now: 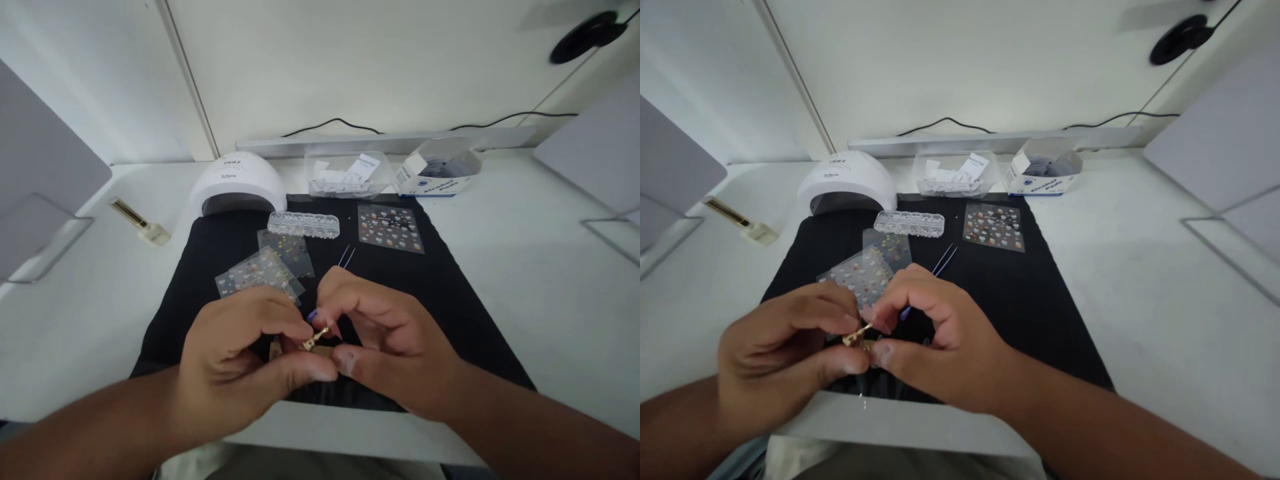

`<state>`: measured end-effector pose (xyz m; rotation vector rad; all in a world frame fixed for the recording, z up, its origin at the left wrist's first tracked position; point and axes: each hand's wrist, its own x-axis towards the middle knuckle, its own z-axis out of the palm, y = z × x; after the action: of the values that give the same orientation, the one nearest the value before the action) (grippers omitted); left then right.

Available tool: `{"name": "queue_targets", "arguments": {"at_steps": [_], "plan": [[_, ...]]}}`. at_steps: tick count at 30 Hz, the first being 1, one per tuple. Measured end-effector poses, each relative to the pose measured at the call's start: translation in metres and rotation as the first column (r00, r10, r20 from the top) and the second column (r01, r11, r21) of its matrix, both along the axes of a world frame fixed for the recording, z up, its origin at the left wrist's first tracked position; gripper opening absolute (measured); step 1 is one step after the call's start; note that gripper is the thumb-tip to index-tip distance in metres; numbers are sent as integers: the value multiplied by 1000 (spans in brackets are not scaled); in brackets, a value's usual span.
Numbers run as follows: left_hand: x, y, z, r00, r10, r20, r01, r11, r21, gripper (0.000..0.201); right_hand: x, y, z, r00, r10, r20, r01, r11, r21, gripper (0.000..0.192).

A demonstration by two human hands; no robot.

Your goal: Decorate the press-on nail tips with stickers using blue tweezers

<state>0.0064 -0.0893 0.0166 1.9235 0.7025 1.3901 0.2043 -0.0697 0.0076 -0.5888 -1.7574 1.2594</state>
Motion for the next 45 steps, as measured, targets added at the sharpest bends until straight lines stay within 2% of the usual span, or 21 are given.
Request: {"name": "queue_targets", "arguments": {"at_steps": [5,9,13,16,20,25,29,41,45], "plan": [[1,-2,-6,999,14,38,-8,989,-151,14,0,-3,2,1000,-13,-12,12,998,-57,8],[5,-3,-11,985,-19,172,64,963,-262,14,-5,-5,0,999,-35,-26,33,998,-57,8],[13,-2,-15,935,-15,353,159,910,-383,15,-9,-7,-4,995,-88,-44,86,996,-39,6],[16,0,-18,906,-33,421,230,876,-425,18,-9,-8,-5,991,-121,-48,120,992,-35,7],[17,2,-17,876,-60,478,297,849,-437,23,-8,-10,-2,989,-141,-41,140,990,-30,10],[17,1,-15,864,-107,493,341,843,-416,23,-8,-12,-3,988,-144,-57,142,989,-25,7],[18,1,-16,863,-97,496,329,853,-406,23,-9,-14,-6,980,-178,-85,179,984,7,15],[21,0,-14,895,-37,445,239,882,-407,17,-8,-14,-3,972,-203,-121,222,959,177,19],[22,1,-12,897,-29,442,222,893,-392,18,-9,-15,-4,971,-201,-132,220,963,153,19]]}}
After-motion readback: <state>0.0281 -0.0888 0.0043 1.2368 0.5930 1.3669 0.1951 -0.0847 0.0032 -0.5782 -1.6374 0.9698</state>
